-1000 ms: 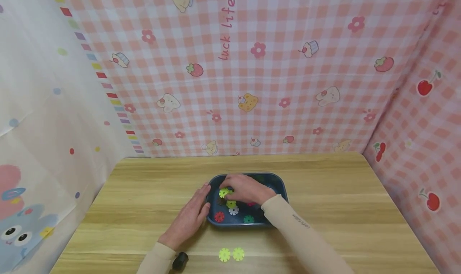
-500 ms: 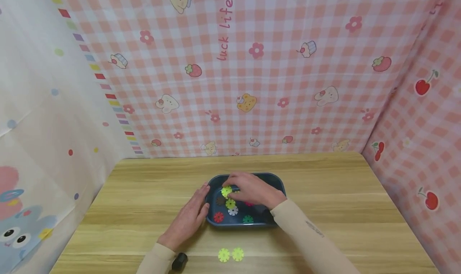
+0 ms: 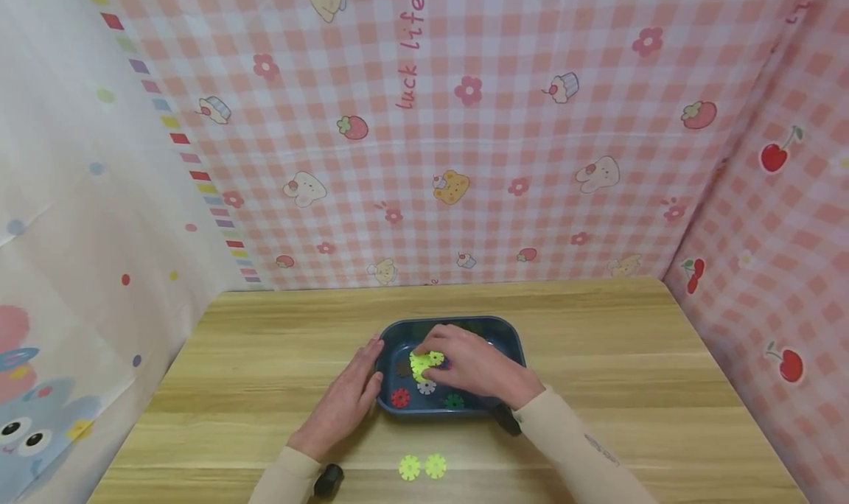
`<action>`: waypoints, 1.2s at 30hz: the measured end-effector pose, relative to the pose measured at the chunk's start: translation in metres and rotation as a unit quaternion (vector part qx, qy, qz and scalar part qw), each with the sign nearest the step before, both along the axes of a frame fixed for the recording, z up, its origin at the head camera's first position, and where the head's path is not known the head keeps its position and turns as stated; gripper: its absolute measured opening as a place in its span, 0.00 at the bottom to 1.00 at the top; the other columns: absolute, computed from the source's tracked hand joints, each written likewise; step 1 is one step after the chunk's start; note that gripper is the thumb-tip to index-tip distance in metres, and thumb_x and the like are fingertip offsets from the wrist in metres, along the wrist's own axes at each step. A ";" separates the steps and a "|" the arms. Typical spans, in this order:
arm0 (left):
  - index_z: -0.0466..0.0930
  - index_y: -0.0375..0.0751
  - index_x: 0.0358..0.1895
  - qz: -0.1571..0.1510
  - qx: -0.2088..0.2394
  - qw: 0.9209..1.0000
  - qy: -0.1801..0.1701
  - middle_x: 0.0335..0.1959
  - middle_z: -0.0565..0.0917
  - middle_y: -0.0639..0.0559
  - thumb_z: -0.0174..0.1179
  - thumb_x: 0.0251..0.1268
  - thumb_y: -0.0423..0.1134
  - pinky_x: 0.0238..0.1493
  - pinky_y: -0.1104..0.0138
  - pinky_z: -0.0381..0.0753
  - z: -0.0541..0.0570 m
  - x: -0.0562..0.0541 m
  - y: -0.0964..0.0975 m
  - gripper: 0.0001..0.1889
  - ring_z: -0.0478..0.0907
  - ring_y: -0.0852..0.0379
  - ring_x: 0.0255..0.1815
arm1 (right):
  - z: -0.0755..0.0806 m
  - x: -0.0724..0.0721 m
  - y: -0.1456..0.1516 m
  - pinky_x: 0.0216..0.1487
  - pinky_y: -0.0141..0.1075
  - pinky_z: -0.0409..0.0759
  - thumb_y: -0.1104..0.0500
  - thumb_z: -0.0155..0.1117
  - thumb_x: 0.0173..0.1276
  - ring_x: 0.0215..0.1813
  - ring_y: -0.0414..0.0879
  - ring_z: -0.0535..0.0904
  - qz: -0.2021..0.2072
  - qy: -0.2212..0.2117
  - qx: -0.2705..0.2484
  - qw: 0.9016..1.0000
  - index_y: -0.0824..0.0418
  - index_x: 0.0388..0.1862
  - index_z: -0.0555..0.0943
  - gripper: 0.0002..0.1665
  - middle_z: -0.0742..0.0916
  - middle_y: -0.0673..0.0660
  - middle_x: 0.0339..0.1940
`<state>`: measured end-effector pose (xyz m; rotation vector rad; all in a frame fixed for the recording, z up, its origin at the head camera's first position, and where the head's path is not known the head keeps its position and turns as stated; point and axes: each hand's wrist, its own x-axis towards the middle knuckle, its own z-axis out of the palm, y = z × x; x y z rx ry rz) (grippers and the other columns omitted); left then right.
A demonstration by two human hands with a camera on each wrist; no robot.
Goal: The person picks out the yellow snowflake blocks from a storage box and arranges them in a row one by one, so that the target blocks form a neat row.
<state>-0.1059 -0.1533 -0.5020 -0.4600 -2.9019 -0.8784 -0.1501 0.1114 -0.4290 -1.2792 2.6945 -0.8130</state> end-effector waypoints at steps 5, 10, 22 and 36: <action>0.59 0.41 0.82 0.003 0.001 1.000 0.001 0.83 0.59 0.47 0.50 0.83 0.45 0.78 0.47 0.63 0.000 0.000 0.000 0.30 0.60 0.38 0.80 | 0.000 0.009 0.005 0.59 0.43 0.84 0.51 0.70 0.73 0.58 0.44 0.81 -0.007 -0.005 -0.010 1.000 0.54 0.59 0.85 0.18 0.83 0.47 0.56; 0.59 0.40 0.82 0.004 0.001 1.000 0.001 0.83 0.59 0.47 0.51 0.83 0.45 0.78 0.46 0.63 0.000 0.000 0.000 0.30 0.60 0.37 0.80 | 0.001 0.021 0.008 0.55 0.39 0.85 0.52 0.72 0.72 0.55 0.42 0.81 -0.007 -0.011 -0.019 1.000 0.53 0.58 0.85 0.18 0.83 0.46 0.54; 0.60 0.40 0.81 0.005 0.001 1.000 0.002 0.83 0.59 0.47 0.51 0.83 0.44 0.77 0.46 0.62 -0.001 0.000 0.001 0.30 0.60 0.37 0.80 | -0.014 0.051 0.020 0.59 0.40 0.84 0.53 0.75 0.69 0.58 0.40 0.80 0.020 0.048 -0.071 0.996 0.52 0.55 0.85 0.17 0.83 0.44 0.54; 0.59 0.40 0.82 0.000 0.002 1.000 -0.004 0.83 0.58 0.47 0.50 0.84 0.45 0.79 0.48 0.60 0.000 -0.001 0.001 0.30 0.58 0.39 0.81 | -0.031 0.085 0.041 0.55 0.35 0.85 0.55 0.73 0.70 0.53 0.37 0.79 -0.009 -0.043 -0.082 0.996 0.47 0.57 0.85 0.17 0.82 0.40 0.53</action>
